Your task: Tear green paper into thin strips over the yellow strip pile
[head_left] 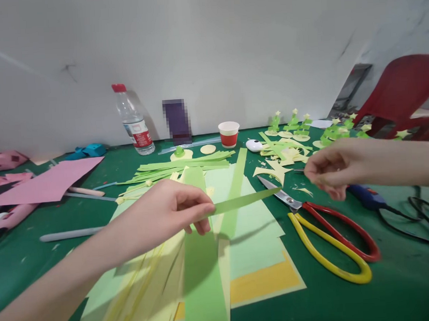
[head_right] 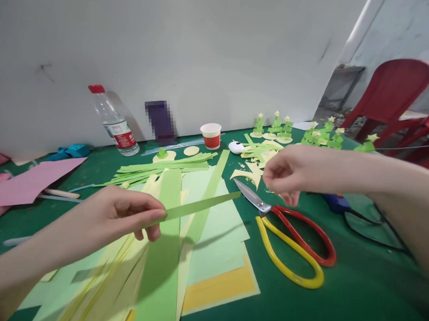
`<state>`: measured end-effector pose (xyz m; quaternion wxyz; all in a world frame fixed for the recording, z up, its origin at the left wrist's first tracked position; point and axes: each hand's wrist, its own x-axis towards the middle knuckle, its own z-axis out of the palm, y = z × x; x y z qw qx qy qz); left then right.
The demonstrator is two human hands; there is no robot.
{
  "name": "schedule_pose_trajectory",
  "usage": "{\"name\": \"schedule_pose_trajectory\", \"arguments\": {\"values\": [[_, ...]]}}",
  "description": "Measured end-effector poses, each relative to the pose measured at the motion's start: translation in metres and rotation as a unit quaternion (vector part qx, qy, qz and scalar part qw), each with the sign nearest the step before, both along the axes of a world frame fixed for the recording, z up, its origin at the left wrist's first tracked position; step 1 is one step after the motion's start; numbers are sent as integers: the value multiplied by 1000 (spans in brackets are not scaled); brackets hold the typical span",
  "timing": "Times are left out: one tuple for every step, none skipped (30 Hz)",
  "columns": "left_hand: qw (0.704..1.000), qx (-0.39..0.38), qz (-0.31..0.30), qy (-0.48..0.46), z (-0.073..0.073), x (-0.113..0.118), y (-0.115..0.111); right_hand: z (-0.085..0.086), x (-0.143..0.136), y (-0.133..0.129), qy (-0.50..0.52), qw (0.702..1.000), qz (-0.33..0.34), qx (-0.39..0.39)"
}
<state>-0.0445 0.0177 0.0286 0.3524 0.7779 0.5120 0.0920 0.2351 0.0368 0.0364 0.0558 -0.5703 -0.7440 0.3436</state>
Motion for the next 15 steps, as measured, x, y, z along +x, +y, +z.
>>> {"name": "schedule_pose_trajectory", "arguments": {"values": [[1000, -19, 4, -6, 0, 0, 1, 0, -1, 1, 1, 999, -16, 39], [999, -35, 4, -11, 0, 1, 2, 0, -4, 1, 10, 997, -19, 75], [999, -48, 1, -15, -1, 2, 3, -1, -9, 0, 25, 995, -9, 100], [998, -55, -4, -17, -2, 4, 3, -3, -15, -3, 44, 992, 10, 121], [998, -60, -10, -20, -4, 6, 3, -6, -23, -6, 58, 990, 38, 123], [998, -59, -18, -26, -7, 8, 2, -9, -31, -11, 68, 989, 63, 113], [998, -52, -28, -31, -10, 9, 1, -13, -38, -16, 71, 989, 88, 97], [998, -39, -39, -32, -13, 11, -1, -17, -45, -21, 67, 988, 109, 83], [998, -25, -54, -32, -16, 11, -3, -21, -51, -26, 60, 987, 127, 77], [997, -8, -70, -29, -18, 12, -5, -23, -55, -30, 52, 985, 145, 72], [996, 7, -86, -22, -20, 11, -7, -25, -58, -33, 43, 984, 159, 69], [995, 20, -100, -12, -21, 11, -8, -25, -59, -35, 36, 982, 170, 69], [993, 25, -112, -4, -21, 9, -9, -24, -59, -37, 30, 981, 178, 68], [993, 26, -119, 4, -19, 7, -9, -23, -56, -37, 23, 982, 178, 62], [992, 25, -120, 13, -17, 5, -8, -20, -51, -38, 15, 983, 175, 51]]}}
